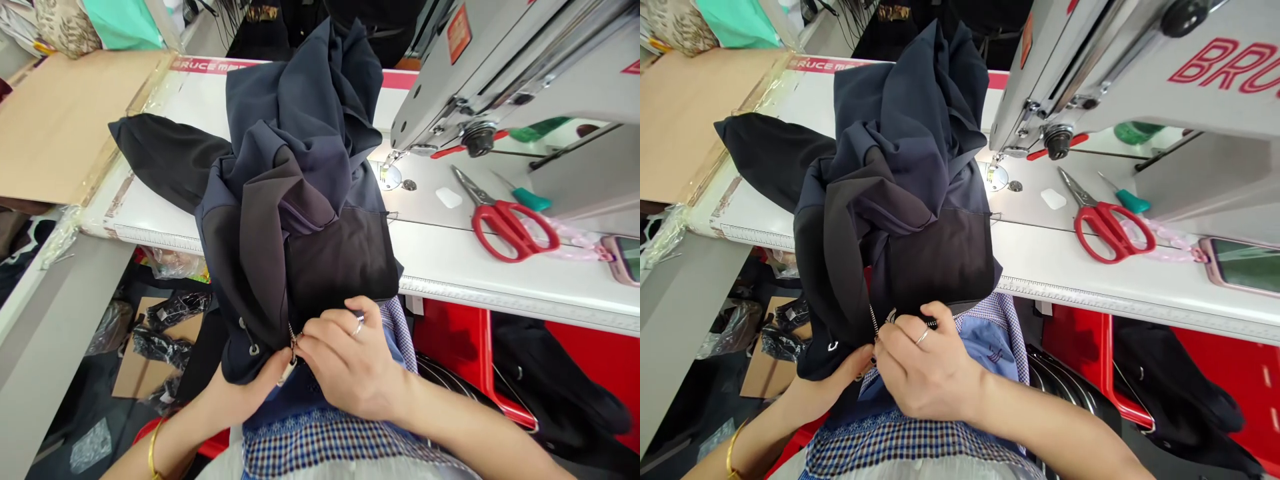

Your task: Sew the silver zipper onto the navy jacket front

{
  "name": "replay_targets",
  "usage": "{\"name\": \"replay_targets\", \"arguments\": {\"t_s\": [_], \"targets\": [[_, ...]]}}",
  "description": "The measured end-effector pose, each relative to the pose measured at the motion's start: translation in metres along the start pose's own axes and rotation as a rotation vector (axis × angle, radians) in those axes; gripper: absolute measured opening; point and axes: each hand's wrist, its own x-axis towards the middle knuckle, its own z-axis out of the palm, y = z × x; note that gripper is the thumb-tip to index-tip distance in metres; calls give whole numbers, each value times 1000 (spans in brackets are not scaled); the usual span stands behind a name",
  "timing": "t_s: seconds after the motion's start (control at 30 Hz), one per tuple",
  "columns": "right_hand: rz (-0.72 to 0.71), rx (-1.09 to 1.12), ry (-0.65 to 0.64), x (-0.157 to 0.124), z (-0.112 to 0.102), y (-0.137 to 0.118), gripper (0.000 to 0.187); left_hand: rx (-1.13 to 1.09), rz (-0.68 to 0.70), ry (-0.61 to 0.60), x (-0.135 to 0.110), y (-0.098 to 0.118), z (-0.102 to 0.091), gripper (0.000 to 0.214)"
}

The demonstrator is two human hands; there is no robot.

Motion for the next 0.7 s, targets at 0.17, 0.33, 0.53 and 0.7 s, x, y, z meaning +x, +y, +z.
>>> {"name": "replay_targets", "arguments": {"t_s": [0.17,0.33,0.53,0.7], "targets": [[289,273,-21,-1,6,0,12,-137,-89,1,-12,-4,6,32],[215,312,-178,1,4,9,14,-133,-154,-2,-9,-10,-1,28],[144,616,-741,20,-21,30,19,-88,-32,-321,4,-5,-14,22],[144,792,-722,31,-17,47,22,-53,-42,-254,-9,-13,-7,23]]}}
